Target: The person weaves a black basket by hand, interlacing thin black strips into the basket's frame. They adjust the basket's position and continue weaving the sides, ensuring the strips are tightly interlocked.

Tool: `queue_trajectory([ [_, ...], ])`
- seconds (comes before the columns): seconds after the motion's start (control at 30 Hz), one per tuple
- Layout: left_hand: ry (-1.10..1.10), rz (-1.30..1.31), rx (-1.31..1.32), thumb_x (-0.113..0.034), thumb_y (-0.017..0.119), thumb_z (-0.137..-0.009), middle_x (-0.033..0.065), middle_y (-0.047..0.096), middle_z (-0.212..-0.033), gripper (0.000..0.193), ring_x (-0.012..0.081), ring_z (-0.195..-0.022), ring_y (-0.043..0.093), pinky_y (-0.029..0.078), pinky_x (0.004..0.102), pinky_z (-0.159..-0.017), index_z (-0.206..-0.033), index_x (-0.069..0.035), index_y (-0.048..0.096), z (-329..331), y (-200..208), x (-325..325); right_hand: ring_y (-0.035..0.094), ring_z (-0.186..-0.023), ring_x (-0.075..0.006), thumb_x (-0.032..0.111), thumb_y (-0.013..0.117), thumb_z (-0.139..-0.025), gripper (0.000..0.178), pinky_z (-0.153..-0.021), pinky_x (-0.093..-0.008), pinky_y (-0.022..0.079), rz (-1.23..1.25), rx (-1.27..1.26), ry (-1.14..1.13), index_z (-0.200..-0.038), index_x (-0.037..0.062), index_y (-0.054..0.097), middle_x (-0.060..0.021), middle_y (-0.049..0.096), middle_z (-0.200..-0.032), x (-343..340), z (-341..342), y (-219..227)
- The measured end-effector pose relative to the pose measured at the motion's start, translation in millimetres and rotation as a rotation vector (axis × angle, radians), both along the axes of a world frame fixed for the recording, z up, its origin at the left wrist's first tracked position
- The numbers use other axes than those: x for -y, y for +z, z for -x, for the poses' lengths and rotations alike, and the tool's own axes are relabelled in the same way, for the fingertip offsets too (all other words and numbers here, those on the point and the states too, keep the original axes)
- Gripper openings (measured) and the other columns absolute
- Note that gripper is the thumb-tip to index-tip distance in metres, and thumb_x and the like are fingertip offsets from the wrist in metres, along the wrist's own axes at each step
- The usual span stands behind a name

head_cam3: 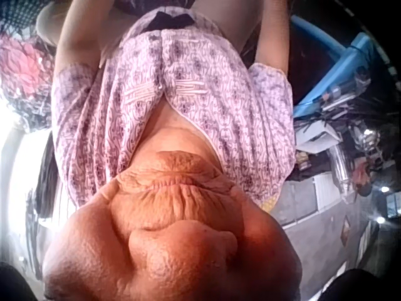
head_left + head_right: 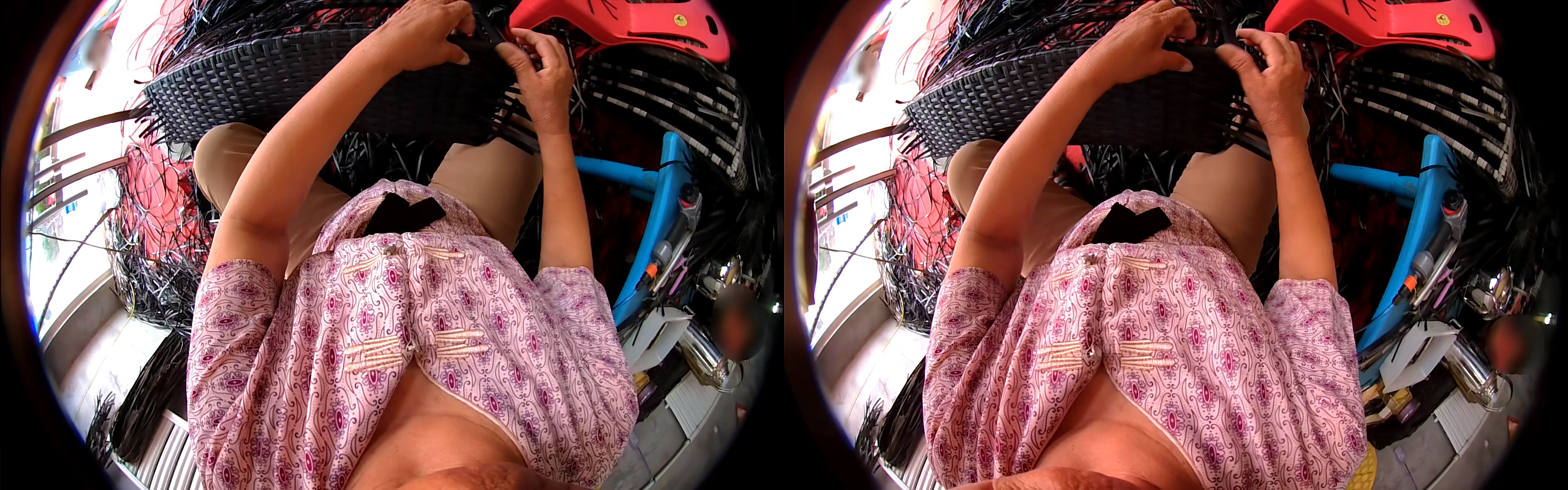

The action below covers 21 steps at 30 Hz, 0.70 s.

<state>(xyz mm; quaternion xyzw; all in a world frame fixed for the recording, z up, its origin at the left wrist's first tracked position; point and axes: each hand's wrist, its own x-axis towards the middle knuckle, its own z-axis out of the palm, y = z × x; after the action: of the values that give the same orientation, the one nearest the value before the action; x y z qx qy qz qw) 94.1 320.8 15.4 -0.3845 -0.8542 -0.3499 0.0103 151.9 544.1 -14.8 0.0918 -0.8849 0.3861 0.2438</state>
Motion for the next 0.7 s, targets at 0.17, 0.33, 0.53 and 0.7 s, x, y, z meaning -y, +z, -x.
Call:
queue_trajectory([
  [0.17,0.041,-0.031,-0.051,-0.021,0.083,-0.074,0.012,0.061,-0.101,0.036,0.0332,-0.103,0.057,0.048,0.0434,-0.089,-0.104,-0.009,0.068,-11,-14,-13,0.07,-0.085,-0.0211,0.035,0.073,-0.092,0.034,-0.083,-0.0323,0.053,0.178,0.352,0.03,-0.101,0.0025,0.076,-0.0099,0.076,-0.092,-27,-1,-8],
  [0.33,0.044,-0.054,-0.052,-0.017,0.081,-0.073,0.0113,0.06,-0.099,0.033,0.0329,-0.102,0.058,0.048,0.0433,-0.089,-0.102,-0.01,0.068,-12,-15,-16,0.068,-0.083,-0.011,0.023,0.078,-0.089,0.02,-0.08,-0.0266,0.052,0.391,0.442,0.067,-0.096,0.004,0.078,-0.005,0.076,-0.089,-34,-2,-14],
  [0.53,0.002,-0.075,-0.048,-0.012,0.079,-0.073,0.0101,0.059,-0.097,0.029,0.0328,-0.102,0.058,0.049,0.0426,-0.089,-0.099,-0.011,0.068,-9,-15,-18,0.066,-0.083,-0.008,0.018,0.08,-0.087,0.017,-0.078,-0.0259,0.052,0.276,0.387,0.016,-0.095,0.0035,0.078,-0.0013,0.076,-0.087,-29,-20,-11],
  [0.7,-0.029,-0.103,-0.021,-0.012,0.08,-0.074,0.0119,0.059,-0.101,0.038,0.0339,-0.103,0.058,0.049,0.0425,-0.091,-0.109,-0.01,0.067,-9,-12,-15,0.065,-0.081,-0.0075,0.023,0.078,-0.09,0.022,-0.076,-0.0259,0.052,0.464,0.529,0.004,-0.099,0.0033,0.078,-0.002,0.075,-0.088,-31,-15,-12],
])
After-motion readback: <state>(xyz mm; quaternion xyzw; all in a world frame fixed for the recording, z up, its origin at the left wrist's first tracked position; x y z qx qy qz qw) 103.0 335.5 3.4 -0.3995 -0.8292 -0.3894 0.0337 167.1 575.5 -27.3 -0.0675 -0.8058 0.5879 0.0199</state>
